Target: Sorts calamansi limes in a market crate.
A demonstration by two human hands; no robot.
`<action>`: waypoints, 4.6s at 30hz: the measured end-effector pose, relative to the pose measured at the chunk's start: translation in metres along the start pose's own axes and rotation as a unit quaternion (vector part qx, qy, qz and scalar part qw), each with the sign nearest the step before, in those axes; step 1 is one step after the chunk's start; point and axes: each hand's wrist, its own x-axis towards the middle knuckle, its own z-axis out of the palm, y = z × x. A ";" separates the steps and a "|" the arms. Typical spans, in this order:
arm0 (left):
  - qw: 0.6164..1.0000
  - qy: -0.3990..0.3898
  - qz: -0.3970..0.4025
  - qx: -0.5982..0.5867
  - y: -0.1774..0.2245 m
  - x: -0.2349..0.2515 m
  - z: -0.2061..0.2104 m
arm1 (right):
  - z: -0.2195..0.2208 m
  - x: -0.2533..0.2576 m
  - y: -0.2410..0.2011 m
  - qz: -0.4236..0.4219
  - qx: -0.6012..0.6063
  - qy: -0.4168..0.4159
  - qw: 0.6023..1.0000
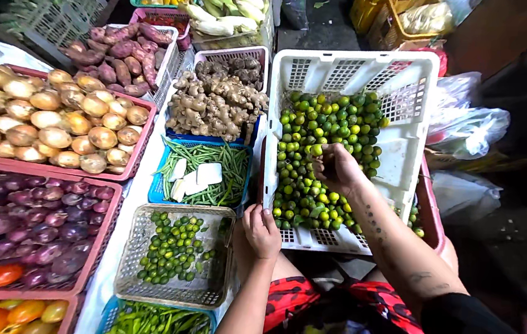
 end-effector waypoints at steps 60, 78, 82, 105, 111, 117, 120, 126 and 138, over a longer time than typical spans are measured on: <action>0.998 -0.043 -0.023 0.047 0.007 -0.001 -0.006 | 0.104 -0.028 -0.038 -0.096 -0.609 -0.086 0.783; 1.000 0.002 -0.015 0.000 0.004 -0.001 -0.003 | -0.003 0.123 -0.029 -0.210 -0.713 0.137 0.655; 1.000 0.007 -0.018 -0.012 0.004 0.000 0.000 | -0.003 0.105 -0.046 -0.234 -0.529 0.220 0.786; 1.000 -0.002 -0.009 0.001 0.003 0.000 -0.002 | -0.028 0.116 -0.048 -0.277 -0.645 0.111 0.703; 1.000 -0.003 -0.014 -0.004 0.001 -0.001 -0.001 | 0.003 0.086 -0.036 -0.138 -0.353 0.175 0.909; 1.000 0.001 -0.012 0.001 0.003 0.000 -0.001 | 0.031 0.109 -0.006 -0.114 -0.738 0.198 0.636; 1.000 0.005 -0.009 0.000 0.003 0.000 0.000 | 0.040 0.119 -0.004 -0.096 -0.770 0.182 0.604; 1.000 0.009 -0.012 -0.012 0.001 -0.001 0.002 | 0.035 0.118 -0.025 -0.032 -0.652 0.202 0.730; 1.000 0.006 -0.003 -0.004 0.002 0.000 0.000 | 0.085 0.115 -0.028 0.038 -0.709 0.190 0.678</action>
